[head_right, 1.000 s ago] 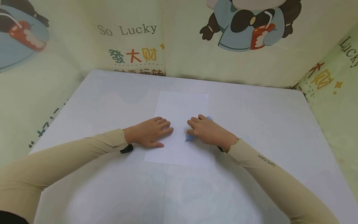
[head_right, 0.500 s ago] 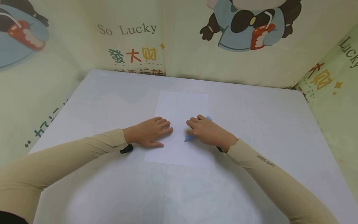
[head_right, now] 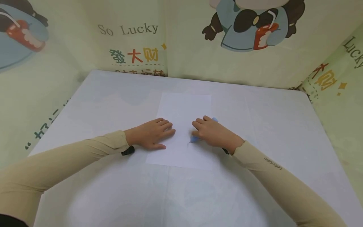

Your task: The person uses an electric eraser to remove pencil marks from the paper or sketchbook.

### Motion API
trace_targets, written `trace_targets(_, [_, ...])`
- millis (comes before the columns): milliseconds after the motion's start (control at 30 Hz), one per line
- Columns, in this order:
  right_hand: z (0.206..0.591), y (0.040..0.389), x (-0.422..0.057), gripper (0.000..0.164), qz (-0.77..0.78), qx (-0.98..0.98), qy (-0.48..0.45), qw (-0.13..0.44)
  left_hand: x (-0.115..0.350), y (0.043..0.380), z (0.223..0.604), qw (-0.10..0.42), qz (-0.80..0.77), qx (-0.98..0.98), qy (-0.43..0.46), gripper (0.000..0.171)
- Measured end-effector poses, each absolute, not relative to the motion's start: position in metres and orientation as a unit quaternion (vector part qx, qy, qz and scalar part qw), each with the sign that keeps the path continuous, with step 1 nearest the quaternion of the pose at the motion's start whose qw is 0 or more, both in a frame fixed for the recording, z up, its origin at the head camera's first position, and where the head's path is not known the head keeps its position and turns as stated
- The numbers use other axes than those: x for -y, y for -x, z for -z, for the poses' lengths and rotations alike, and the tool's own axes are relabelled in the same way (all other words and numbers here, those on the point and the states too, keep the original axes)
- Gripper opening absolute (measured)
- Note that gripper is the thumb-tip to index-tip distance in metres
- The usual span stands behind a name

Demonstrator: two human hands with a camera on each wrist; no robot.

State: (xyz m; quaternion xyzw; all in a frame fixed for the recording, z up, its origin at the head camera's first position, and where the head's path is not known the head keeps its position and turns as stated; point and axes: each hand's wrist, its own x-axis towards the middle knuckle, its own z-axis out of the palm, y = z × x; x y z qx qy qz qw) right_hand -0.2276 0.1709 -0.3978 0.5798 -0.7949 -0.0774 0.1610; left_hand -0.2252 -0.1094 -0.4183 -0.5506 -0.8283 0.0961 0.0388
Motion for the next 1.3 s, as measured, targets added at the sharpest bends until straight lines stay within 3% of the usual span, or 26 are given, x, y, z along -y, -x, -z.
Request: trace_targets(1300, [0.398, 0.227, -0.162, 0.014, 0.093, 0.791, -0.582, 0.163, 0.110, 0.224, 0.417, 0.036, -0.091, 0.828, 0.553, 0.060])
